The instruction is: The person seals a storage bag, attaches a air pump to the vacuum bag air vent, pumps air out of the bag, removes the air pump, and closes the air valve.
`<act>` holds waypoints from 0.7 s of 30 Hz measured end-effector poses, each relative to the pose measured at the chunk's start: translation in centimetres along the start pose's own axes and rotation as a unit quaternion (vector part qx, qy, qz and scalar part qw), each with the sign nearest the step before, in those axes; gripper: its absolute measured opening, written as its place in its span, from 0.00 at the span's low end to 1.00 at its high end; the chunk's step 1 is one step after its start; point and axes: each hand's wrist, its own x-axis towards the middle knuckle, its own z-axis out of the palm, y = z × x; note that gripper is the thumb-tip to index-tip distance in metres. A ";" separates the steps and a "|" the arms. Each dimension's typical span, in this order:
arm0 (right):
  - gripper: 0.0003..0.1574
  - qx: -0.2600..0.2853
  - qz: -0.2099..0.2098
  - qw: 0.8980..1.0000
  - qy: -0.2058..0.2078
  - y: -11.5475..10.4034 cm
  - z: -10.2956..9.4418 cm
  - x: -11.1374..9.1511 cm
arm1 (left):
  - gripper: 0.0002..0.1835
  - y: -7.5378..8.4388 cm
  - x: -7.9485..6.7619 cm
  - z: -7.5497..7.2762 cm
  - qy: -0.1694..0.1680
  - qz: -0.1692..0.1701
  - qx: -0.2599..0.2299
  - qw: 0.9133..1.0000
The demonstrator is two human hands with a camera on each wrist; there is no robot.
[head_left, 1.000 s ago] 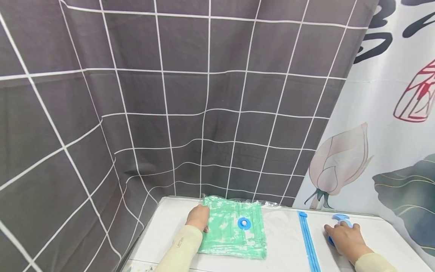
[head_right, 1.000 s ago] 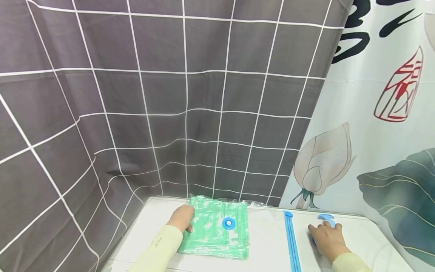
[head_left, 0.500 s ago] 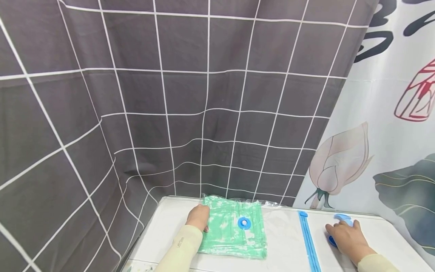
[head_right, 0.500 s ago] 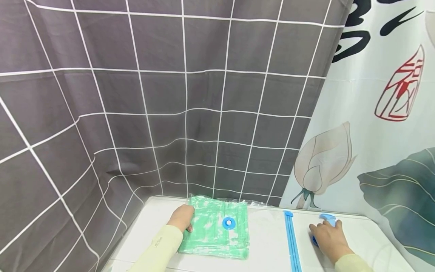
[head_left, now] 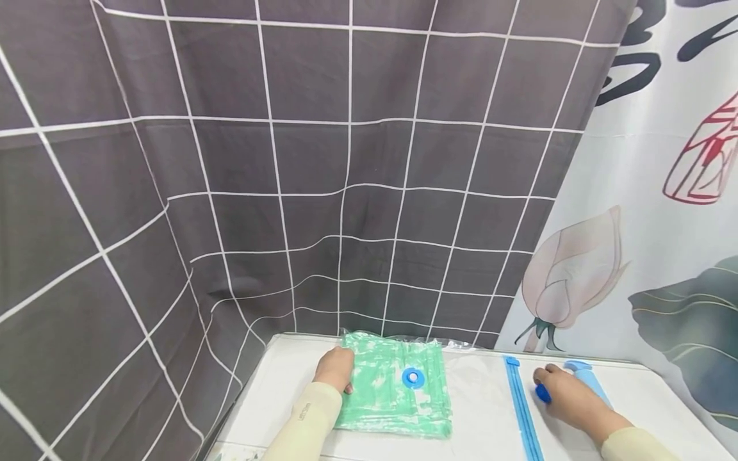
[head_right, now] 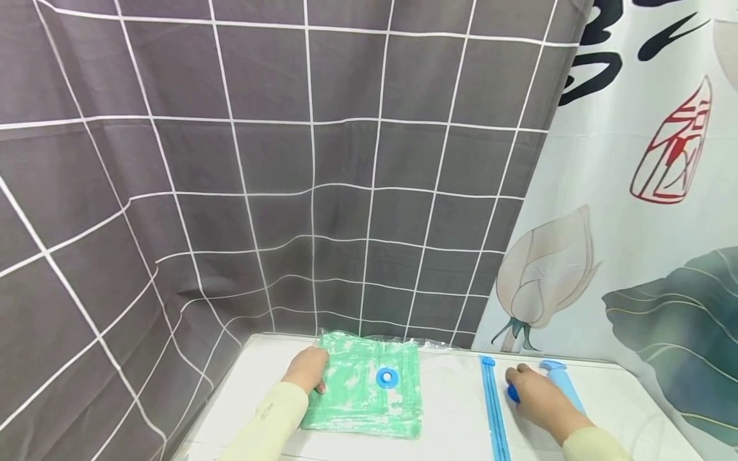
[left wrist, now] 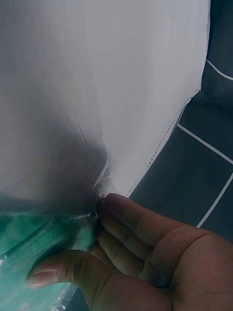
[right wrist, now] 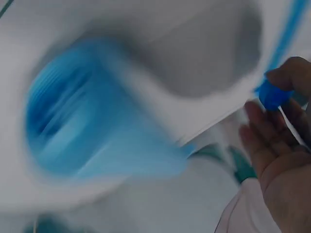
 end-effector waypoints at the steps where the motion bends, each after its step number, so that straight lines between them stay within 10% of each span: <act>1: 0.29 0.037 -0.002 0.999 0.007 -0.8 -0.3 0.4 | 0.28 -0.7 0.7 1.1 0.004 0.004 0.008 1.000; 7: 0.28 0.210 -0.010 0.977 0.032 -7.5 -1.9 3.2 | 0.31 -1.5 1.8 2.1 0.007 0.001 0.012 1.000; 10: 0.27 0.252 -0.006 0.967 0.024 -11.2 -1.6 4.9 | 0.29 -0.1 0.2 -0.1 0.002 -0.008 0.004 1.000; 21: 0.17 0.124 -0.123 0.981 0.089 -18.1 1.6 9.2 | 0.29 -0.3 0.3 0.5 -0.001 -0.012 0.016 1.000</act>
